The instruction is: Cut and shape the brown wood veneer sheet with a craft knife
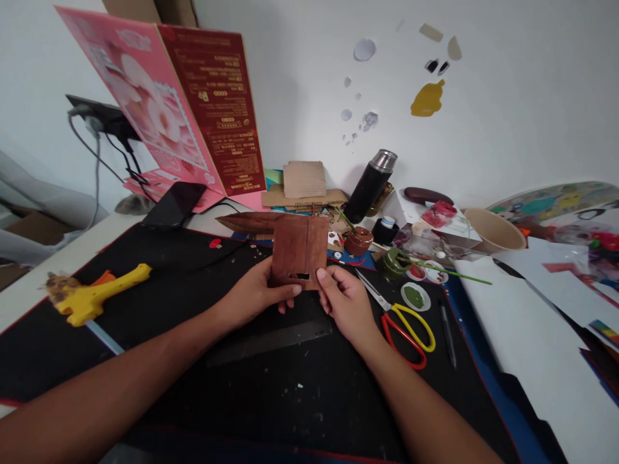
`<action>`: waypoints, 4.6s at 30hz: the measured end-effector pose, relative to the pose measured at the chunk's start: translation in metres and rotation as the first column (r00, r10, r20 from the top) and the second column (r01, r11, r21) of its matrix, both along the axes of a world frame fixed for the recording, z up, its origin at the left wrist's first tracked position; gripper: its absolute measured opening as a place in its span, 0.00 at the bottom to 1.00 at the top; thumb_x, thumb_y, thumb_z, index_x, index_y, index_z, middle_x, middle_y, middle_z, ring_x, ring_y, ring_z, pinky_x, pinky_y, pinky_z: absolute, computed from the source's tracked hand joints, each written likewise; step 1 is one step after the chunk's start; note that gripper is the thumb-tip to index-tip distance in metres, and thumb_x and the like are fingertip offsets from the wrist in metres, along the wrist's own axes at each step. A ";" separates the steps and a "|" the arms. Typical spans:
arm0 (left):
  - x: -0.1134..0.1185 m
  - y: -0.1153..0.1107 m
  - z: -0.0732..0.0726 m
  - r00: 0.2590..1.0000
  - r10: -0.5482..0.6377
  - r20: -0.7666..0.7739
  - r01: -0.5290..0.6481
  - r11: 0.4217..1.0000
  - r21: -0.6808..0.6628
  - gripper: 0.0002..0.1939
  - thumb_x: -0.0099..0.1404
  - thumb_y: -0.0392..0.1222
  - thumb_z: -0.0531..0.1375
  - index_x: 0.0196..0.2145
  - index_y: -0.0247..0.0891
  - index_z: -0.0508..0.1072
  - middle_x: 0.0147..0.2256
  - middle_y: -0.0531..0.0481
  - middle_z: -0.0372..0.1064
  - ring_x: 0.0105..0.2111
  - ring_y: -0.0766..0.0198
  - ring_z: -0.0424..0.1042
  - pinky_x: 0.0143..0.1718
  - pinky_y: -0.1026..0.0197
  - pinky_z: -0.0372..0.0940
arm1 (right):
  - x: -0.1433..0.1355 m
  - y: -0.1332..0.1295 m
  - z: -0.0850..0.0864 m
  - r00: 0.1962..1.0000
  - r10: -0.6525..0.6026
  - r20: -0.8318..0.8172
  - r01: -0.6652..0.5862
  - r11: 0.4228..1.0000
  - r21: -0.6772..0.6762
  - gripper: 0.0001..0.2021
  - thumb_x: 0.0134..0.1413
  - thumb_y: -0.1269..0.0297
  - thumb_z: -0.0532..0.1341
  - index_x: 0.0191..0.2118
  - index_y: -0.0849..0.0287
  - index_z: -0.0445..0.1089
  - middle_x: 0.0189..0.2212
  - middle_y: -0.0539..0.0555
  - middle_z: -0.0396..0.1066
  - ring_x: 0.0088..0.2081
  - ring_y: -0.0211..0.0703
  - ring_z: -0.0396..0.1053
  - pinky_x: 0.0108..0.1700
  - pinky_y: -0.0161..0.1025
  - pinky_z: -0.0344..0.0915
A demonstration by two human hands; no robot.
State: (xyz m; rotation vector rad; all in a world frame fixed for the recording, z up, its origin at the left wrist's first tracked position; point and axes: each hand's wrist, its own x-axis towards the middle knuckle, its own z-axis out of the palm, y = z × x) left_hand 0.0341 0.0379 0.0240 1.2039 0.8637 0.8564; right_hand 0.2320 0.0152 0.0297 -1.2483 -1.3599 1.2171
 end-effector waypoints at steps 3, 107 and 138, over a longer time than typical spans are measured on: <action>0.000 0.000 0.003 1.000 -0.028 0.012 0.028 1.000 -0.006 0.22 0.57 0.44 0.73 0.43 0.38 0.67 0.28 0.54 0.74 0.24 0.66 0.72 0.24 0.64 0.68 | 0.001 0.001 -0.001 1.000 -0.021 -0.012 0.022 1.000 0.008 0.23 0.64 0.40 0.62 0.28 0.54 0.66 0.17 0.44 0.60 0.18 0.35 0.56 0.21 0.35 0.52; -0.009 0.002 0.005 0.983 -0.178 -0.040 0.178 0.984 0.009 0.15 0.63 0.51 0.70 0.35 0.35 0.78 0.34 0.44 0.79 0.29 0.62 0.76 0.29 0.62 0.70 | 0.004 0.008 0.001 0.907 -0.162 -0.389 0.127 0.985 -0.114 0.24 0.54 0.41 0.70 0.30 0.56 0.65 0.17 0.43 0.64 0.16 0.32 0.57 0.17 0.30 0.48; -0.019 0.015 0.006 0.921 0.340 0.192 -0.314 0.937 -0.153 0.20 0.49 0.51 0.79 0.30 0.36 0.79 0.30 0.52 0.72 0.26 0.67 0.70 0.21 0.66 0.71 | 0.006 0.007 0.002 0.945 -0.071 -0.320 0.051 0.996 -0.070 0.25 0.60 0.38 0.64 0.27 0.55 0.64 0.17 0.43 0.58 0.17 0.31 0.49 0.19 0.33 0.42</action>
